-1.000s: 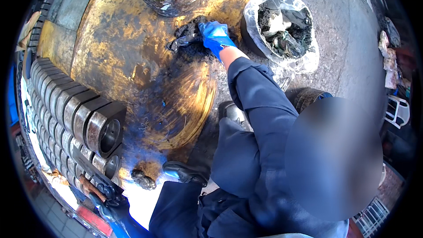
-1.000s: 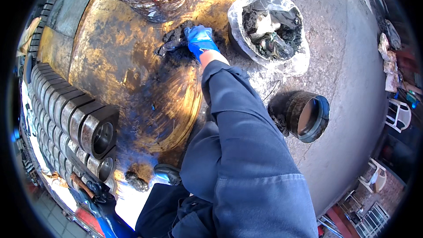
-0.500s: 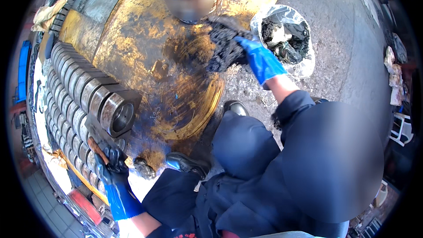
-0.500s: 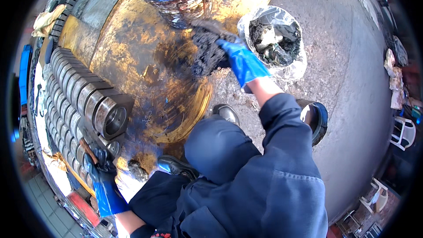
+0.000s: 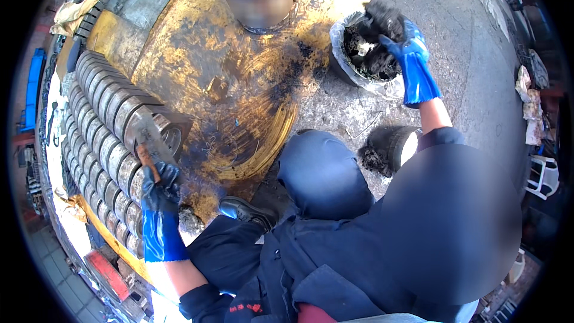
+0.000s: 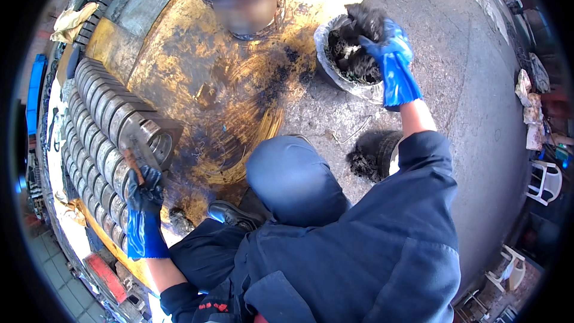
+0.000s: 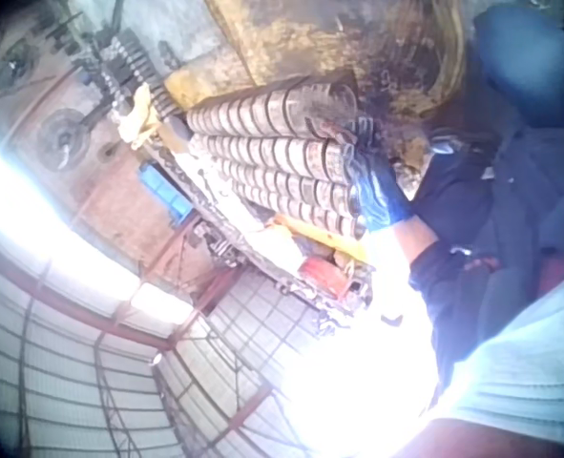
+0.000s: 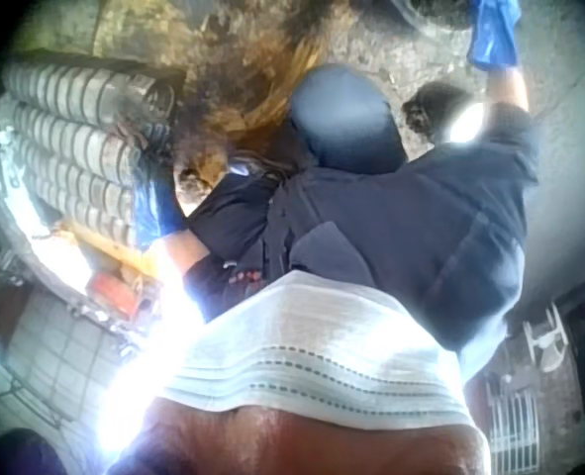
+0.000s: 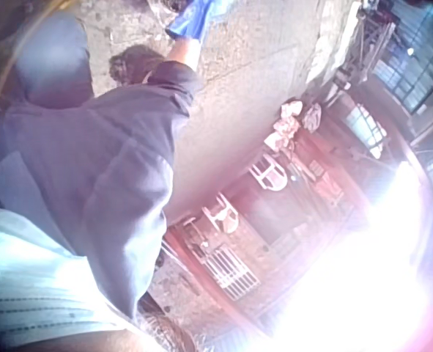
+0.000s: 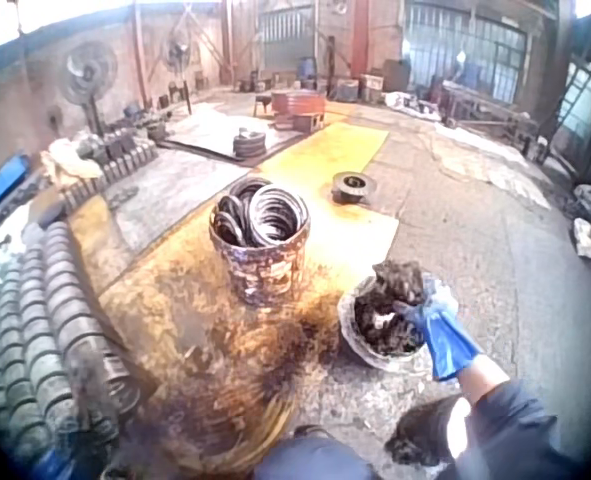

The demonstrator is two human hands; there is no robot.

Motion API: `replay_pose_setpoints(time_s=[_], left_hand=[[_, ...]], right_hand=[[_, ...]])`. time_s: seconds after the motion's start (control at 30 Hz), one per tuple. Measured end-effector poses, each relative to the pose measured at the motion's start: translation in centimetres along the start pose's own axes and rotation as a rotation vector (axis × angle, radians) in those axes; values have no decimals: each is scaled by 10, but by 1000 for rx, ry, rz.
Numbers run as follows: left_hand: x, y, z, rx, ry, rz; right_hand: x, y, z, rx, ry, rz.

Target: The person wipes sludge and grease off heavy metal components with a cloth, uses a tool to apply and pack grease onto internal pieces, and clears away excess grease from the work surface with a small putty knife.

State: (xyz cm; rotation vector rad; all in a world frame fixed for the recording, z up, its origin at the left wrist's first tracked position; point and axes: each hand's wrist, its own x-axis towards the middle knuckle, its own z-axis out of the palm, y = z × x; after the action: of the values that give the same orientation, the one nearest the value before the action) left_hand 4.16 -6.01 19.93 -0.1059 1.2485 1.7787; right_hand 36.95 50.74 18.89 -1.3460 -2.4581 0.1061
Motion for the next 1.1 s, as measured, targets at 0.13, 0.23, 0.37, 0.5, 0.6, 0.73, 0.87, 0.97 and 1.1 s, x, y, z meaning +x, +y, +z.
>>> replay_pose_setpoints(time_s=[0.13, 0.23, 0.37, 0.5, 0.6, 0.73, 0.87, 0.97, 1.1], left_hand=[[23, -25, 46, 187, 182, -61], [40, -31, 122, 344, 251, 18], [131, -61, 145, 394, 127, -1], [169, -99, 185, 757, 82, -131], [195, -108, 176, 664, -104, -241], [202, -120, 169, 629, -138, -284], [180, -109, 148, 637, -107, -311], [147, -87, 120, 702, -33, -317], [106, -49, 74, 682, 88, -356]], right_hand=[[-7, -73, 51, 915, -410, 86], [-52, -175, -8, 1159, -864, 21], [-70, -217, 82, 1429, -1048, -75], [-64, -223, 128, 1536, -1301, 122], [-71, -219, 139, 1635, -1342, 112], [-87, -212, 156, 1961, -1318, 460], [-84, -200, 184, 1812, -1130, 667], [-80, -138, 241, 1158, -707, 352], [-81, -73, 234, 147, -397, 191]])
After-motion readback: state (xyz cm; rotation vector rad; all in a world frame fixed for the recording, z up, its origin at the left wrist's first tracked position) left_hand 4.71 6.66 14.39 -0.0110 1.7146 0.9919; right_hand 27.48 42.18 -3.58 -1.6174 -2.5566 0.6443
